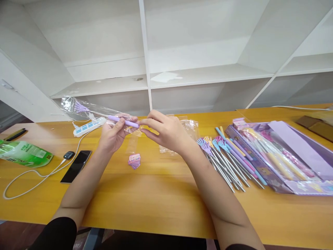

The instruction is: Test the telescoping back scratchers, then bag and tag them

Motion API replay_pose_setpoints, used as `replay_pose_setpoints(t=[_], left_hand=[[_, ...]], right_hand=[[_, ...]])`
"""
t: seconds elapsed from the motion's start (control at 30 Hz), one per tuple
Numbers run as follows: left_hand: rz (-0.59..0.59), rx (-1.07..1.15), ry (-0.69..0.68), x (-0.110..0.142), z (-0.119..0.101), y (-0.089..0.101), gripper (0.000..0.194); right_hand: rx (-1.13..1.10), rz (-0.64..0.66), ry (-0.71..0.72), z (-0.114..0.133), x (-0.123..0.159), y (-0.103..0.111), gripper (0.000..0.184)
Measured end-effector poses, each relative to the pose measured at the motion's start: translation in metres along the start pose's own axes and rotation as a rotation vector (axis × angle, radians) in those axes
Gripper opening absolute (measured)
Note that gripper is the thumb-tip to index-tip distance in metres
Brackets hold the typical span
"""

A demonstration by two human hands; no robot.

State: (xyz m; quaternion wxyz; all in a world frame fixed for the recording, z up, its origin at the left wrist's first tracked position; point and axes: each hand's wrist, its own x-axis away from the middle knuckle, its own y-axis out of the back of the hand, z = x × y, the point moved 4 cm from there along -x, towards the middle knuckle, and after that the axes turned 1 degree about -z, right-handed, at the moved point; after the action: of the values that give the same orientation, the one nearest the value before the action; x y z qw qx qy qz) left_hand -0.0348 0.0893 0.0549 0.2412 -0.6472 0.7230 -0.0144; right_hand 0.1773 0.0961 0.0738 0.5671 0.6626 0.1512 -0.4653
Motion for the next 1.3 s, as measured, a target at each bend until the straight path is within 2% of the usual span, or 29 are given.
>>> replay_pose_setpoints(t=[0.17,0.37,0.5,0.6,0.63,0.73,0.93,1.0,1.1,1.3], left_hand=[[0.041,0.014,0.029,0.002,0.001,-0.003,0.039],[0.038,0.088,0.112,0.006,0.011,-0.009,0.039],[0.066,0.095,0.155,0.006,0.011,-0.009,0.039],[0.099,0.079,0.171,0.006,0.005,-0.007,0.039],[0.107,0.074,0.178,0.006,0.003,-0.006,0.039],[0.126,0.058,0.202,0.006,0.001,-0.004,0.036],[0.188,0.037,0.251,0.005,0.009,-0.006,0.031],[0.190,0.036,0.248,0.004,0.011,-0.007,0.034],[0.190,0.022,0.240,0.003,0.013,-0.007,0.039],[0.203,-0.029,0.206,0.003,0.018,-0.006,0.035]], right_hand=[[0.021,-0.062,0.052,-0.002,0.001,0.000,0.019],[-0.020,-0.050,-0.045,0.002,0.002,-0.012,0.026],[-0.041,-0.084,-0.013,0.003,0.002,-0.008,0.026],[-0.090,-0.007,0.045,-0.001,0.001,-0.001,0.047],[-0.103,0.016,0.050,-0.002,0.001,0.001,0.049],[-0.112,0.009,0.025,-0.004,0.001,0.004,0.018],[-0.270,-0.062,0.140,0.014,-0.007,0.001,0.006],[-0.354,-0.021,0.088,0.016,-0.010,0.000,0.004],[-0.453,0.057,-0.087,0.013,-0.011,-0.002,0.009],[-0.617,0.178,-0.337,0.007,-0.006,-0.007,0.017]])
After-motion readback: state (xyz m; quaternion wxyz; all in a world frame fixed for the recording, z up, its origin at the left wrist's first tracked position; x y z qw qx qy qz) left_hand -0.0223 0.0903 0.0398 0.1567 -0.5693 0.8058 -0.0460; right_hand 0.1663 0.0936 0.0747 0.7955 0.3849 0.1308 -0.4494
